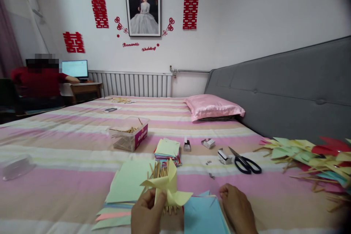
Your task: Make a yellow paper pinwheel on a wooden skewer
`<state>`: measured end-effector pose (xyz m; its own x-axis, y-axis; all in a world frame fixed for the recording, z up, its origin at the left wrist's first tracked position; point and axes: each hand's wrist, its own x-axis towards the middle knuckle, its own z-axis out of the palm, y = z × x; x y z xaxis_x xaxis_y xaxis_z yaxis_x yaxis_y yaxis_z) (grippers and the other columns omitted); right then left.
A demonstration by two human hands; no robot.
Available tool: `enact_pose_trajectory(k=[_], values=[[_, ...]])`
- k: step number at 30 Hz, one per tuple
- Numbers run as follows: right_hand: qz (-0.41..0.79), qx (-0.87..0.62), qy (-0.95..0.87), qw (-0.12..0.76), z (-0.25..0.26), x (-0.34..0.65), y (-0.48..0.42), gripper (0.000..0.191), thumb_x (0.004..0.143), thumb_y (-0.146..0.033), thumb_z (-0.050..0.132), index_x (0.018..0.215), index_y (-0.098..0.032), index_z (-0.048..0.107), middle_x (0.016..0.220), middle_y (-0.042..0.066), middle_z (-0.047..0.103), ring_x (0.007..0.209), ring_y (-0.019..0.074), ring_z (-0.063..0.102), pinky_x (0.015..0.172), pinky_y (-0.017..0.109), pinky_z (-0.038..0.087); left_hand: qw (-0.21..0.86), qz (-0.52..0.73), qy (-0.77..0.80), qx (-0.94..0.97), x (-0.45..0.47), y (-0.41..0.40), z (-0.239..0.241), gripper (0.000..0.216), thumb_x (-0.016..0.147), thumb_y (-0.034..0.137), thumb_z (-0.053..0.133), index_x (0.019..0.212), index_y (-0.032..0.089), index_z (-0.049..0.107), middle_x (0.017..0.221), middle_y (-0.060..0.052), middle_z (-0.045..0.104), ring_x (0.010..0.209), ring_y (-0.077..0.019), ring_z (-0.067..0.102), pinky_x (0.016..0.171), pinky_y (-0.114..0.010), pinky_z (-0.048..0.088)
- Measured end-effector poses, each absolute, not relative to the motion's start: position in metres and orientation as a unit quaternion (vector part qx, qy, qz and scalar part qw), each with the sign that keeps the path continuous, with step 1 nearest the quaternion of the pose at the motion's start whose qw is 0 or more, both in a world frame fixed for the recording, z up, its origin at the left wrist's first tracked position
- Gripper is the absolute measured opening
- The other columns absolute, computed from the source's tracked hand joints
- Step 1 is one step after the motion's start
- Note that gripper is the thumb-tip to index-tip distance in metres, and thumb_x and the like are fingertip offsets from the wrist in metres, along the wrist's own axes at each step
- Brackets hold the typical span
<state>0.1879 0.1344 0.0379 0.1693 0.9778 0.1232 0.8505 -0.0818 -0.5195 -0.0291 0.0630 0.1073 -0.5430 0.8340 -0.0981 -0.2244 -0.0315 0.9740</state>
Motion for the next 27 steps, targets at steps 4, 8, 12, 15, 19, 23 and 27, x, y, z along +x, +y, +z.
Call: enact_pose_trajectory(k=[4, 8, 12, 15, 19, 23, 27], values=[[0.125, -0.722, -0.641, 0.228, 0.031, 0.188, 0.137, 0.018, 0.070, -0.010, 0.039, 0.063, -0.022, 0.051, 0.071, 0.007, 0.064, 0.070, 0.0224, 0.060, 0.057, 0.028, 0.037, 0.413, 0.668, 0.561, 0.261, -0.026, 0.063, 0.107, 0.018, 0.051, 0.028, 0.069, 0.047, 0.015, 0.057, 0.044, 0.005, 0.056, 0.049, -0.0109, 0.048, 0.047, -0.017, 0.034], [0.121, -0.720, -0.648, 0.220, 0.030, 0.186, 0.138, 0.017, 0.068, -0.008, 0.039, 0.061, -0.022, 0.045, 0.067, 0.006, 0.061, 0.068, 0.0222, 0.057, 0.058, 0.029, 0.036, 0.416, 0.671, 0.558, 0.254, -0.024, 0.062, 0.106, 0.017, 0.052, 0.029, 0.068, 0.049, 0.014, 0.060, 0.043, 0.004, 0.057, 0.047, -0.0106, 0.047, 0.047, -0.018, 0.034], [0.132, -0.721, -0.642, 0.224, 0.036, 0.184, 0.136, 0.013, 0.067, -0.012, 0.041, 0.060, -0.023, 0.046, 0.068, 0.007, 0.062, 0.069, 0.0249, 0.057, 0.058, 0.031, 0.036, 0.412, 0.672, 0.560, 0.254, -0.023, 0.062, 0.107, 0.015, 0.051, 0.028, 0.068, 0.050, 0.013, 0.062, 0.046, 0.002, 0.061, 0.047, -0.0109, 0.048, 0.047, -0.018, 0.034], [0.148, -0.729, -0.624, 0.238, 0.041, 0.184, 0.134, 0.008, 0.065, -0.019, 0.045, 0.060, -0.023, 0.049, 0.071, 0.008, 0.064, 0.070, 0.0277, 0.058, 0.057, 0.033, 0.037, 0.413, 0.671, 0.559, 0.257, -0.023, 0.061, 0.107, 0.015, 0.051, 0.027, 0.068, 0.050, 0.013, 0.062, 0.045, 0.003, 0.059, 0.047, -0.0102, 0.047, 0.046, -0.018, 0.034], [0.174, -0.729, -0.602, 0.276, 0.046, 0.183, 0.134, 0.008, 0.063, -0.022, 0.047, 0.066, -0.025, 0.054, 0.073, 0.007, 0.066, 0.069, 0.0280, 0.060, 0.057, 0.035, 0.040, 0.415, 0.669, 0.559, 0.260, -0.025, 0.062, 0.104, 0.017, 0.052, 0.028, 0.068, 0.048, 0.014, 0.060, 0.043, 0.004, 0.057, 0.046, -0.0095, 0.046, 0.046, -0.018, 0.034], [0.214, -0.700, -0.595, 0.334, 0.051, 0.182, 0.138, 0.014, 0.062, -0.022, 0.048, 0.073, -0.023, 0.057, 0.075, 0.006, 0.068, 0.073, 0.0234, 0.064, 0.065, 0.031, 0.045, 0.416, 0.669, 0.557, 0.262, -0.025, 0.064, 0.103, 0.016, 0.051, 0.028, 0.068, 0.049, 0.013, 0.061, 0.045, 0.001, 0.061, 0.049, -0.0131, 0.051, 0.049, -0.020, 0.038], [0.253, -0.667, -0.581, 0.391, 0.050, 0.183, 0.141, 0.018, 0.065, -0.027, 0.048, 0.077, -0.020, 0.058, 0.078, 0.008, 0.070, 0.077, 0.0246, 0.065, 0.069, 0.032, 0.047, 0.412, 0.672, 0.555, 0.266, -0.025, 0.065, 0.101, 0.015, 0.051, 0.027, 0.065, 0.046, 0.014, 0.058, 0.041, 0.002, 0.059, 0.045, -0.0124, 0.049, 0.047, -0.020, 0.037]])
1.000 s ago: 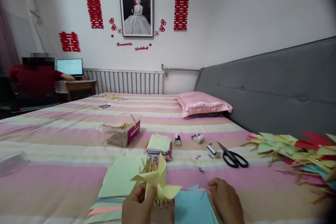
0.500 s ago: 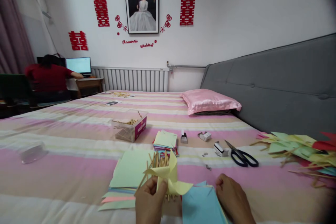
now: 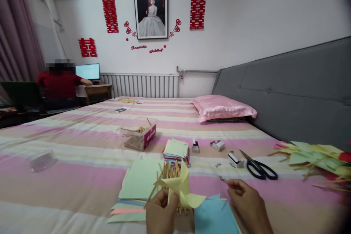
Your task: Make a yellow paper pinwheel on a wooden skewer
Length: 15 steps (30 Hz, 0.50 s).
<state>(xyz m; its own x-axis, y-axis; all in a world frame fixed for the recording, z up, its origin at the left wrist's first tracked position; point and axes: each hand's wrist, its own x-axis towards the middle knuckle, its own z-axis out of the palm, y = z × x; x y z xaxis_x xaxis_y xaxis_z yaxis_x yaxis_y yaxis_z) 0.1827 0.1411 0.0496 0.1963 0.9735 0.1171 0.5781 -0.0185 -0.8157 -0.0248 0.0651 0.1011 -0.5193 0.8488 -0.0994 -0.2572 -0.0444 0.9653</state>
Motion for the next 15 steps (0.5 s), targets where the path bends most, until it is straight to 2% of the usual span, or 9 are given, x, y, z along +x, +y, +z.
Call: enact_pose_trajectory(k=[3, 6, 10, 15], values=[[0.281, -0.621, -0.590, 0.432, 0.046, 0.181, 0.142, 0.020, 0.068, -0.032, 0.047, 0.080, -0.019, 0.056, 0.085, 0.009, 0.069, 0.081, 0.0239, 0.065, 0.069, 0.029, 0.049, 0.407, 0.672, 0.558, 0.267, -0.025, 0.066, 0.098, 0.017, 0.051, 0.028, 0.064, 0.044, 0.014, 0.055, 0.041, 0.002, 0.058, 0.045, -0.0124, 0.049, 0.048, -0.020, 0.036], [0.306, -0.568, -0.620, 0.446, 0.047, 0.174, 0.141, 0.017, 0.072, -0.031, 0.045, 0.080, -0.019, 0.054, 0.083, 0.008, 0.068, 0.080, 0.0217, 0.065, 0.065, 0.026, 0.051, 0.402, 0.671, 0.562, 0.269, -0.026, 0.066, 0.097, 0.016, 0.051, 0.027, 0.065, 0.047, 0.013, 0.058, 0.043, 0.001, 0.059, 0.048, -0.0128, 0.050, 0.049, -0.020, 0.036], [0.304, -0.518, -0.676, 0.427, 0.053, 0.160, 0.139, 0.012, 0.073, -0.024, 0.046, 0.077, -0.020, 0.056, 0.077, 0.004, 0.067, 0.076, 0.0197, 0.064, 0.069, 0.026, 0.049, 0.404, 0.670, 0.560, 0.273, -0.025, 0.065, 0.099, 0.017, 0.051, 0.027, 0.066, 0.047, 0.012, 0.059, 0.043, 0.001, 0.059, 0.047, -0.0116, 0.048, 0.047, -0.019, 0.035], [0.257, -0.524, -0.712, 0.390, 0.049, 0.154, 0.141, 0.017, 0.072, -0.017, 0.042, 0.074, -0.023, 0.058, 0.075, 0.002, 0.067, 0.074, 0.0209, 0.062, 0.069, 0.030, 0.046, 0.409, 0.673, 0.552, 0.274, -0.025, 0.065, 0.100, 0.016, 0.052, 0.028, 0.066, 0.049, 0.013, 0.060, 0.043, 0.003, 0.058, 0.050, -0.0123, 0.051, 0.049, -0.019, 0.036]])
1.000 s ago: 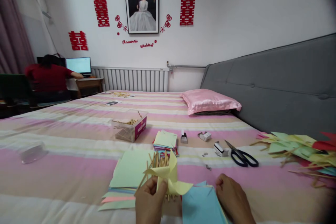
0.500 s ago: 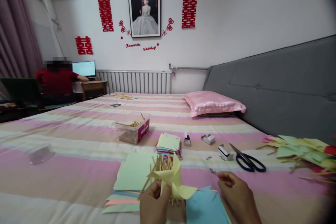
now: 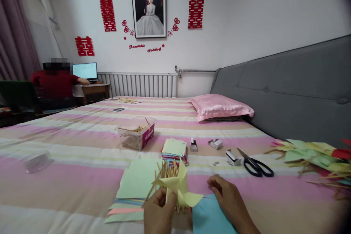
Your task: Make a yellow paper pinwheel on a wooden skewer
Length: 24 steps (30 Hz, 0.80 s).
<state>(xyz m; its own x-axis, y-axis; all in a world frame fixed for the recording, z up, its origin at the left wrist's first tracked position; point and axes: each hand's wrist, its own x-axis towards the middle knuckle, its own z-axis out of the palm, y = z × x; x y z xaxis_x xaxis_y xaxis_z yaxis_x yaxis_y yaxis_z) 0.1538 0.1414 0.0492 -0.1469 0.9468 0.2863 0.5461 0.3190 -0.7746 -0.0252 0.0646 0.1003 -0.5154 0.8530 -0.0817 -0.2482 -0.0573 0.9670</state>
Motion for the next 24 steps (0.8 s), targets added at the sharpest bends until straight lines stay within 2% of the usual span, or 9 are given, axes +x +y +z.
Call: enact_pose_trajectory(k=[5, 10, 17, 24], values=[[0.233, -0.537, -0.724, 0.365, 0.0404, 0.1551, 0.1441, 0.021, 0.073, -0.016, 0.042, 0.078, -0.025, 0.060, 0.078, 0.001, 0.069, 0.075, 0.0212, 0.063, 0.068, 0.031, 0.045, 0.404, 0.671, 0.555, 0.279, -0.0257, 0.0654, 0.0994, 0.016, 0.051, 0.027, 0.067, 0.046, 0.013, 0.059, 0.041, 0.003, 0.057, 0.048, -0.0118, 0.049, 0.047, -0.019, 0.036], [0.222, -0.524, -0.735, 0.367, 0.0437, 0.1542, 0.1442, 0.024, 0.071, -0.012, 0.042, 0.086, -0.020, 0.060, 0.085, 0.005, 0.066, 0.079, 0.0193, 0.062, 0.071, 0.028, 0.047, 0.395, 0.671, 0.560, 0.282, -0.0265, 0.0660, 0.0998, 0.016, 0.051, 0.028, 0.067, 0.048, 0.013, 0.062, 0.045, -0.001, 0.064, 0.050, -0.0145, 0.053, 0.049, -0.020, 0.038], [0.198, -0.521, -0.749, 0.359, 0.0489, 0.1524, 0.1426, 0.022, 0.072, -0.012, 0.043, 0.068, -0.018, 0.063, 0.075, 0.007, 0.063, 0.073, 0.0207, 0.059, 0.069, 0.030, 0.044, 0.393, 0.670, 0.564, 0.281, -0.0262, 0.0646, 0.1025, 0.015, 0.051, 0.028, 0.067, 0.048, 0.014, 0.062, 0.044, -0.001, 0.064, 0.048, -0.0144, 0.053, 0.048, -0.020, 0.038], [0.217, -0.536, -0.737, 0.350, 0.0462, 0.1525, 0.1399, 0.017, 0.071, -0.014, 0.045, 0.062, -0.020, 0.057, 0.066, 0.004, 0.061, 0.066, 0.0223, 0.056, 0.062, 0.032, 0.038, 0.387, 0.670, 0.566, 0.283, -0.0240, 0.0647, 0.1036, 0.015, 0.051, 0.027, 0.064, 0.048, 0.013, 0.063, 0.043, -0.001, 0.062, 0.047, -0.0147, 0.053, 0.048, -0.022, 0.039]])
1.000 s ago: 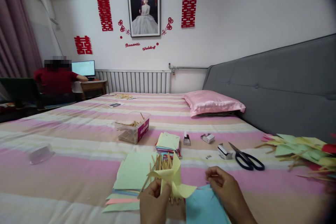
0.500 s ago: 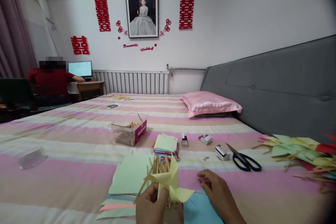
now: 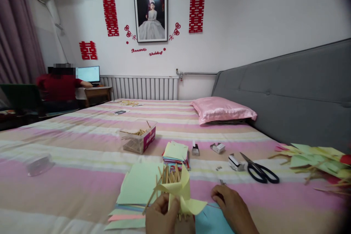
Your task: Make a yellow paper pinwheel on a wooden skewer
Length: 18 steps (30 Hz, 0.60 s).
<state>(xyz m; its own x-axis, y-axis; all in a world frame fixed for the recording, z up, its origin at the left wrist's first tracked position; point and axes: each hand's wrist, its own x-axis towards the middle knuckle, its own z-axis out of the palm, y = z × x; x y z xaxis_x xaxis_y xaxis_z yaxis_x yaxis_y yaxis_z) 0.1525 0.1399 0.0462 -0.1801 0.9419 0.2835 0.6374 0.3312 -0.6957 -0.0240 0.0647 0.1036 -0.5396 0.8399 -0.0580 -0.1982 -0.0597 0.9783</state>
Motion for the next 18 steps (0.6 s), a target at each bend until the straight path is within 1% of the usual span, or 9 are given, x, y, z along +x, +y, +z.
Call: enact_pose_trajectory(k=[4, 9, 10, 11, 12, 13, 15, 16, 18], values=[[0.261, -0.520, -0.725, 0.368, 0.051, 0.156, 0.141, 0.014, 0.075, -0.019, 0.045, 0.063, -0.020, 0.052, 0.063, 0.001, 0.058, 0.063, 0.0194, 0.055, 0.061, 0.028, 0.040, 0.382, 0.676, 0.561, 0.287, -0.023, 0.065, 0.102, 0.014, 0.051, 0.026, 0.064, 0.047, 0.012, 0.063, 0.043, -0.001, 0.063, 0.046, -0.0143, 0.053, 0.047, -0.021, 0.039], [0.321, -0.487, -0.699, 0.415, 0.083, 0.157, 0.129, 0.016, 0.083, -0.033, 0.041, 0.077, -0.022, 0.051, 0.075, 0.000, 0.058, 0.073, 0.0163, 0.056, 0.062, 0.021, 0.044, 0.380, 0.680, 0.557, 0.288, -0.021, 0.067, 0.097, 0.016, 0.052, 0.027, 0.063, 0.046, 0.012, 0.062, 0.042, -0.001, 0.062, 0.045, -0.0148, 0.054, 0.045, -0.021, 0.038], [0.334, -0.473, -0.697, 0.422, 0.094, 0.155, 0.123, 0.016, 0.082, -0.036, 0.044, 0.077, -0.022, 0.051, 0.073, -0.001, 0.057, 0.072, 0.0158, 0.056, 0.063, 0.021, 0.044, 0.380, 0.681, 0.556, 0.289, -0.021, 0.067, 0.095, 0.016, 0.052, 0.027, 0.064, 0.047, 0.012, 0.062, 0.043, -0.001, 0.062, 0.045, -0.0152, 0.054, 0.046, -0.022, 0.039], [0.375, -0.446, -0.693, 0.424, 0.104, 0.151, 0.116, 0.016, 0.079, -0.036, 0.048, 0.076, -0.022, 0.053, 0.071, -0.001, 0.057, 0.070, 0.0160, 0.056, 0.062, 0.021, 0.045, 0.380, 0.682, 0.554, 0.290, -0.021, 0.068, 0.094, 0.016, 0.052, 0.028, 0.064, 0.047, 0.012, 0.062, 0.043, -0.002, 0.063, 0.046, -0.0155, 0.055, 0.047, -0.022, 0.040], [0.386, -0.429, -0.685, 0.445, 0.115, 0.146, 0.109, 0.016, 0.078, -0.036, 0.049, 0.074, -0.022, 0.054, 0.068, -0.002, 0.057, 0.068, 0.0162, 0.056, 0.062, 0.021, 0.044, 0.379, 0.683, 0.552, 0.291, -0.020, 0.068, 0.092, 0.016, 0.053, 0.028, 0.064, 0.048, 0.012, 0.062, 0.044, -0.002, 0.063, 0.047, -0.0161, 0.055, 0.047, -0.023, 0.041], [0.397, -0.405, -0.703, 0.430, 0.125, 0.141, 0.102, 0.016, 0.077, -0.036, 0.051, 0.071, -0.022, 0.056, 0.068, -0.001, 0.058, 0.068, 0.0167, 0.056, 0.063, 0.022, 0.045, 0.379, 0.684, 0.551, 0.293, -0.019, 0.069, 0.091, 0.016, 0.053, 0.028, 0.064, 0.049, 0.012, 0.063, 0.045, -0.003, 0.064, 0.048, -0.0168, 0.056, 0.048, -0.023, 0.041], [0.387, -0.384, -0.741, 0.393, 0.138, 0.128, 0.090, 0.016, 0.076, -0.034, 0.051, 0.068, -0.022, 0.058, 0.067, 0.000, 0.062, 0.067, 0.0176, 0.058, 0.064, 0.023, 0.045, 0.380, 0.685, 0.547, 0.295, -0.018, 0.069, 0.089, 0.016, 0.054, 0.028, 0.064, 0.050, 0.013, 0.063, 0.047, -0.003, 0.065, 0.051, -0.0179, 0.057, 0.050, -0.024, 0.042], [0.371, -0.373, -0.757, 0.387, 0.140, 0.122, 0.087, 0.017, 0.076, -0.034, 0.051, 0.067, -0.022, 0.058, 0.066, 0.000, 0.062, 0.066, 0.0175, 0.058, 0.063, 0.023, 0.045, 0.380, 0.686, 0.545, 0.296, -0.017, 0.069, 0.088, 0.016, 0.054, 0.028, 0.064, 0.050, 0.013, 0.063, 0.047, -0.003, 0.065, 0.051, -0.0180, 0.057, 0.050, -0.024, 0.042], [0.326, -0.361, -0.784, 0.386, 0.138, 0.112, 0.084, 0.017, 0.077, -0.034, 0.052, 0.067, -0.022, 0.059, 0.067, 0.000, 0.063, 0.069, 0.0180, 0.059, 0.066, 0.025, 0.044, 0.381, 0.690, 0.538, 0.299, -0.016, 0.069, 0.087, 0.015, 0.054, 0.028, 0.064, 0.050, 0.013, 0.062, 0.047, -0.003, 0.065, 0.051, -0.0176, 0.057, 0.050, -0.024, 0.041]])
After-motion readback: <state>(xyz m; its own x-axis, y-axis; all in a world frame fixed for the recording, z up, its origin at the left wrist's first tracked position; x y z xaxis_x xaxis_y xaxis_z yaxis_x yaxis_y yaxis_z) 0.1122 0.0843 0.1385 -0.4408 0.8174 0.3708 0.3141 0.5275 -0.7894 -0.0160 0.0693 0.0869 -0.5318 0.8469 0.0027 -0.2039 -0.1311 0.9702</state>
